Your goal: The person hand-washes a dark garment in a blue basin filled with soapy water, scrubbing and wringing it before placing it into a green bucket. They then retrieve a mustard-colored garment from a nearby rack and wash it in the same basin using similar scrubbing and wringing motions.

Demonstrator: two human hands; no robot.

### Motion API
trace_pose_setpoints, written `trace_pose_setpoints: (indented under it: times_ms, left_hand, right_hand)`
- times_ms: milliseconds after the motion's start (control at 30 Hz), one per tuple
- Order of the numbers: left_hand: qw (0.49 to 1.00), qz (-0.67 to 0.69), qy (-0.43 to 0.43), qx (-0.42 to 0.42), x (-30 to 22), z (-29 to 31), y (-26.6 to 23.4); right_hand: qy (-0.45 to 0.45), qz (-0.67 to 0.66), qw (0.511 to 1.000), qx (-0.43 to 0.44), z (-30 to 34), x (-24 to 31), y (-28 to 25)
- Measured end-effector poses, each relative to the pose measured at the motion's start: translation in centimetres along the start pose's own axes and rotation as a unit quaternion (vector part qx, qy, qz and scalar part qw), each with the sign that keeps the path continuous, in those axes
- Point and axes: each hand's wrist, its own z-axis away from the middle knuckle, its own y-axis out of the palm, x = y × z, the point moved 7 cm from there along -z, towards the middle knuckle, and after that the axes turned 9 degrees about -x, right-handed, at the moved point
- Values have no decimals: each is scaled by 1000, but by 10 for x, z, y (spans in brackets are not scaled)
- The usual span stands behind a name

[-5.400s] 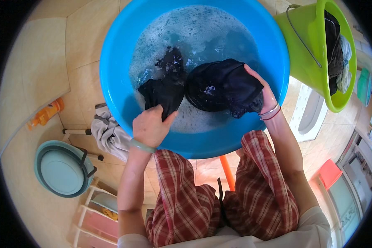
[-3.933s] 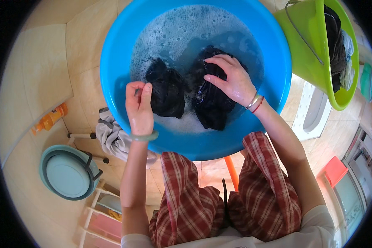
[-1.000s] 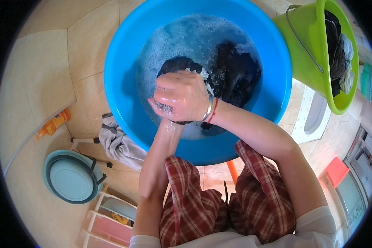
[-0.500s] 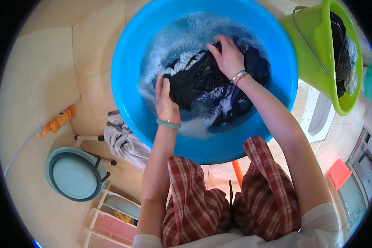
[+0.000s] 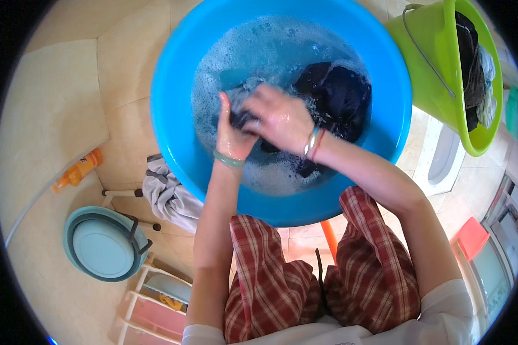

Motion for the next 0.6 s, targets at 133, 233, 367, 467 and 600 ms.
trace_pose_setpoints:
  times_ms: [133, 233, 367, 467, 600]
  left_hand:
    - [981, 62, -83, -164, -8, -7, 12]
    - [975, -147, 115, -120, -35, 6, 41]
    - [989, 34, 14, -141, 6, -13, 25]
    - [979, 58, -3, -195, 1, -4, 16]
    - [969, 66, -14, -237, 15, 1, 6]
  right_hand:
    - [-148, -71, 986, 22, 26, 87, -28]
    - [-177, -100, 979, -35, 27, 106, -33]
    - [-178, -77, 975, -108, 20, 96, -39]
    - [-221, -110, 953, -177, 9, 102, -41]
    - [-201, -156, 953, -165, -6, 90, -40]
